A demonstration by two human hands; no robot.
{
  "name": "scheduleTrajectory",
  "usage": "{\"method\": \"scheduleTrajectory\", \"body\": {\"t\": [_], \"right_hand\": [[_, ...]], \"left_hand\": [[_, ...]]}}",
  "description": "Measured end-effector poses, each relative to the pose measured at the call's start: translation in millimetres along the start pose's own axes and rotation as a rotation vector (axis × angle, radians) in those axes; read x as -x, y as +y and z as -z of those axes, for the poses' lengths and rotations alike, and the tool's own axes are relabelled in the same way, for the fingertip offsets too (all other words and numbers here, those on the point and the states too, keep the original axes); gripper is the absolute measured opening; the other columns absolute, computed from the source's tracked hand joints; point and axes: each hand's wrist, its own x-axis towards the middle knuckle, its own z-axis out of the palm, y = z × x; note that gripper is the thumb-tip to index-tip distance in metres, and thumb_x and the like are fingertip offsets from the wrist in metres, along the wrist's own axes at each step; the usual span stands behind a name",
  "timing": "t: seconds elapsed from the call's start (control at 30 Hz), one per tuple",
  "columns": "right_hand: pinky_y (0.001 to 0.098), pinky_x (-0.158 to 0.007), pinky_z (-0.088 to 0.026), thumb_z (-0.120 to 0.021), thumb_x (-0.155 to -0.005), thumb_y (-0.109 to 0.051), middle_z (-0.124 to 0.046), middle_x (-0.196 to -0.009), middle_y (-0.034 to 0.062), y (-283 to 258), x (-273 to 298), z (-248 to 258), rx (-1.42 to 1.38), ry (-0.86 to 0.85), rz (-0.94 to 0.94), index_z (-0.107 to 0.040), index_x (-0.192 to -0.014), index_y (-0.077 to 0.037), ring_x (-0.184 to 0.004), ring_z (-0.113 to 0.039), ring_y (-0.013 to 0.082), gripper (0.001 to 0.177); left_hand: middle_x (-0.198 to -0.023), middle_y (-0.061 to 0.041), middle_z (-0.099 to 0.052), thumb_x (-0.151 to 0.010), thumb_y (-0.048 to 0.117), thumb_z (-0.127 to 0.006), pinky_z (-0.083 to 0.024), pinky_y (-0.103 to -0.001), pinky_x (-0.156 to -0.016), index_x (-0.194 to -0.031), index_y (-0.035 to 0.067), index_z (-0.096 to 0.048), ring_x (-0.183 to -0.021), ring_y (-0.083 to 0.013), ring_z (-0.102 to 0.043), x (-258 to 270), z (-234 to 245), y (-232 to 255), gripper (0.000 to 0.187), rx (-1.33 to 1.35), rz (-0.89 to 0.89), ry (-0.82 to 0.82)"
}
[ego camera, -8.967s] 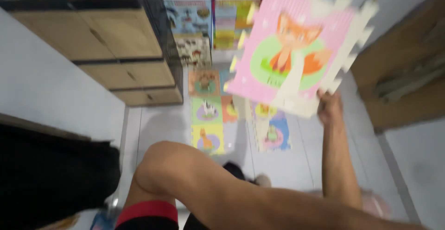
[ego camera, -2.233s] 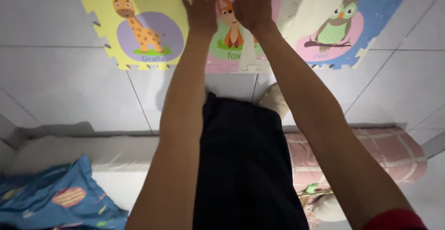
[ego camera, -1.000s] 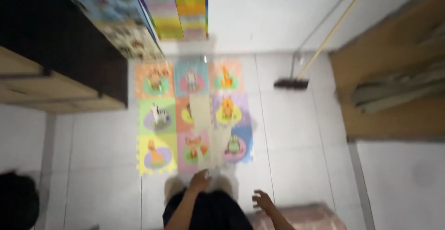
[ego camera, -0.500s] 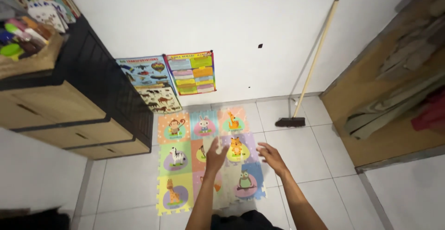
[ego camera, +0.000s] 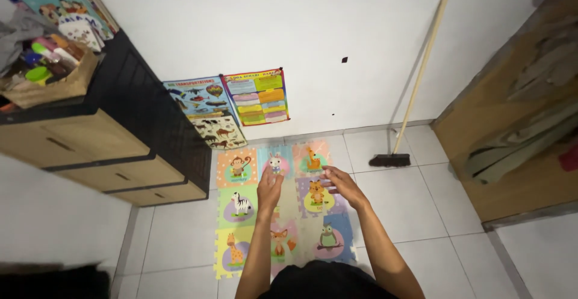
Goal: Assembling a set of colorful foam animal puzzle mats on the floor of a bedroom.
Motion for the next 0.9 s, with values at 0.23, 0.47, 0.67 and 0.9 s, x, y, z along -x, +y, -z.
{"method": "scheduleTrajectory", "body": {"t": [0.23, 0.47, 0.67, 0.9], "right_hand": [[0.0379, -0.091, -0.056, -0.052, -0.098, -0.049, -0.070, -0.130, 0.0085, 33.1, -13.5, 85.7, 0.078, -0.082, 0.031, -0.050, -0.150, -0.012, -0.112, -0.068, 0.0234, 0.064], [0.0347, -0.084, -0.057, -0.068, -0.093, -0.039, -0.073, -0.116, 0.0077, 35.3, -6.0, 175.1, 0.187, -0.215, -0.010, -0.060, -0.140, -0.013, -0.101, -0.070, 0.0180, 0.055], [0.0341, -0.080, -0.055, -0.070, -0.091, -0.036, -0.074, -0.113, 0.0062, 26.5, -12.4, 195.9, 0.224, -0.298, 0.020, -0.062, -0.137, -0.011, -0.100, -0.070, 0.0174, 0.054], [0.0309, -0.078, -0.057, -0.071, -0.093, -0.028, -0.072, -0.109, 0.0064, 12.7, -17.5, 172.8, 0.126, -0.393, 0.213, -0.064, -0.134, -0.009, -0.095, -0.070, 0.0159, 0.046]], "left_hand": [[-0.153, -0.018, -0.053, -0.095, 0.034, -0.072, -0.043, -0.037, -0.112, -0.153, 0.003, -0.043, -0.141, -0.0273, -0.051, 24.3, -46.6, -10.5, 0.072, -0.188, 0.255, 0.210], [-0.153, -0.019, -0.050, -0.091, 0.036, -0.070, -0.050, -0.041, -0.105, -0.154, 0.005, -0.042, -0.137, -0.0302, -0.052, 88.1, -147.7, 14.8, 0.075, -0.125, 0.276, 0.424], [-0.154, -0.019, -0.050, -0.091, 0.037, -0.069, -0.049, -0.043, -0.104, -0.157, 0.008, -0.043, -0.137, -0.0314, -0.054, 129.3, -176.7, 32.9, 0.076, -0.129, 0.307, 0.554], [-0.153, -0.019, -0.050, -0.093, 0.036, -0.071, -0.046, -0.043, -0.108, -0.154, 0.004, -0.042, -0.140, -0.0311, -0.050, 142.2, -147.4, 39.3, 0.075, -0.126, 0.242, 0.714]]}}
